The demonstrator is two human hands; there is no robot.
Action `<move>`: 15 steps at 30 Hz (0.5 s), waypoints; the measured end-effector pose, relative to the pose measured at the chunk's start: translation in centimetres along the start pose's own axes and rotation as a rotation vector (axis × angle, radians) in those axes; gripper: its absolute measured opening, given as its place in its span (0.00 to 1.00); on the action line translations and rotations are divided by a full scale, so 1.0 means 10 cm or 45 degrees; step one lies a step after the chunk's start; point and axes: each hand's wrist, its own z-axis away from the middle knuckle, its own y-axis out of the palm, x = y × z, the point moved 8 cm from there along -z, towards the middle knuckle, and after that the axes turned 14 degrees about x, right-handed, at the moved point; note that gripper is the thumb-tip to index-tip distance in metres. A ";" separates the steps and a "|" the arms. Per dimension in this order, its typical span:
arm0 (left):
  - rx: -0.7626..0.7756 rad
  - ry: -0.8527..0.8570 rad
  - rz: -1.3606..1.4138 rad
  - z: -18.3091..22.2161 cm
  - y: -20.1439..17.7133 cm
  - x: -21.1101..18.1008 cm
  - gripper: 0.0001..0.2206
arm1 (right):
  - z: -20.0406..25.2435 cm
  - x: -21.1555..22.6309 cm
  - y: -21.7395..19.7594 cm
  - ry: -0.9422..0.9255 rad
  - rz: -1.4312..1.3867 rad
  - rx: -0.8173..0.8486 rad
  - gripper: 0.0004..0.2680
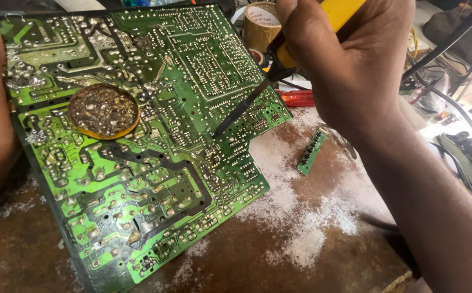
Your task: The person uses a soldering iron to apply solder to various points on the back of a large green circuit board.
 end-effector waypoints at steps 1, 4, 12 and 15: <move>0.008 0.002 0.011 0.01 0.04 0.05 0.11 | -0.01 0.02 0.00 -0.003 0.016 0.006 0.09; 0.010 -0.002 0.041 0.04 0.09 0.16 0.11 | -0.04 0.11 0.01 -0.005 0.108 0.029 0.10; -0.078 -0.202 0.050 -0.06 -0.07 0.04 0.08 | -0.10 0.15 0.01 0.116 0.229 -0.010 0.15; -0.061 -0.163 0.083 -0.04 -0.04 0.05 0.08 | -0.09 0.16 0.01 0.152 0.217 -0.018 0.13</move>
